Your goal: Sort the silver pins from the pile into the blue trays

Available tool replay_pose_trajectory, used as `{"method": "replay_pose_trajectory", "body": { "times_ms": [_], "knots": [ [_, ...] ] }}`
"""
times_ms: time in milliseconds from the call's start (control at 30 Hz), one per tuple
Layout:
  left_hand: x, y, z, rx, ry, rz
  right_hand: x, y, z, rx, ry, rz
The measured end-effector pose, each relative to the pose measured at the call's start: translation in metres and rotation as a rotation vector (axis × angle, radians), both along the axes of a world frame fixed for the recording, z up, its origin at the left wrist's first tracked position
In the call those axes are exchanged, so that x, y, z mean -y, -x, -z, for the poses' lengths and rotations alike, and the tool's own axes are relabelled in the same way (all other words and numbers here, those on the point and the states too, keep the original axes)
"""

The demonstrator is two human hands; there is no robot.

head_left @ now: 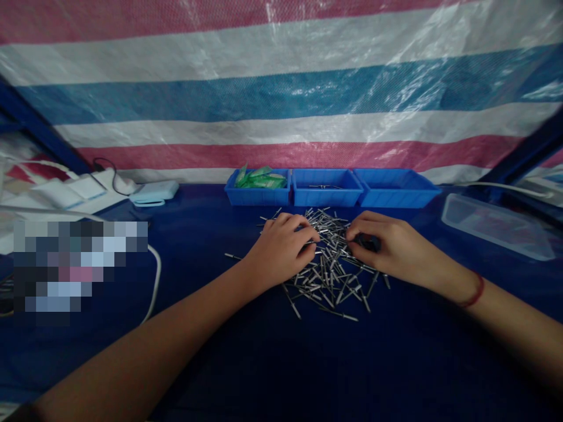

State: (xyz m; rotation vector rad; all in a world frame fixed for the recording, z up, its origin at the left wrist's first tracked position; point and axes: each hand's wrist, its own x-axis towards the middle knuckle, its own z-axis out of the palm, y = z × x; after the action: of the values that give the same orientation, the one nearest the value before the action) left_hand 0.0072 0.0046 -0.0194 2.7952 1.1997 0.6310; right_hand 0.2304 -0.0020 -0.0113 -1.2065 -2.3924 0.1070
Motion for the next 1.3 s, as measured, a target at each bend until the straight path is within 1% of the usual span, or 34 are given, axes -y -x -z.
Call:
{"method": "replay_pose_trajectory", "body": {
  "times_ms": [200,500,667,900,1067,1233,1300],
  "knots": [
    [0.000,-0.001,0.002,0.015,0.011,0.009,-0.002,-0.001,-0.001,0.032,0.025,-0.015],
    [0.000,-0.002,0.004,0.044,0.019,0.027,-0.006,0.004,0.002,-0.001,0.082,-0.004],
    [0.000,-0.002,0.005,0.034,0.032,0.027,-0.005,0.005,0.002,0.032,0.053,0.050],
    [0.001,-0.002,0.006,0.030,0.041,0.016,-0.008,0.007,0.002,0.027,0.065,0.011],
    [0.001,-0.002,0.005,0.023,0.038,0.017,-0.005,0.005,-0.001,0.022,0.047,0.011],
    [0.002,-0.001,0.005,0.016,0.022,0.025,0.002,0.000,-0.005,0.058,0.149,0.014],
    [0.001,-0.001,0.006,0.015,0.022,0.030,0.005,-0.002,-0.007,0.077,0.161,0.012]
  ]
}}
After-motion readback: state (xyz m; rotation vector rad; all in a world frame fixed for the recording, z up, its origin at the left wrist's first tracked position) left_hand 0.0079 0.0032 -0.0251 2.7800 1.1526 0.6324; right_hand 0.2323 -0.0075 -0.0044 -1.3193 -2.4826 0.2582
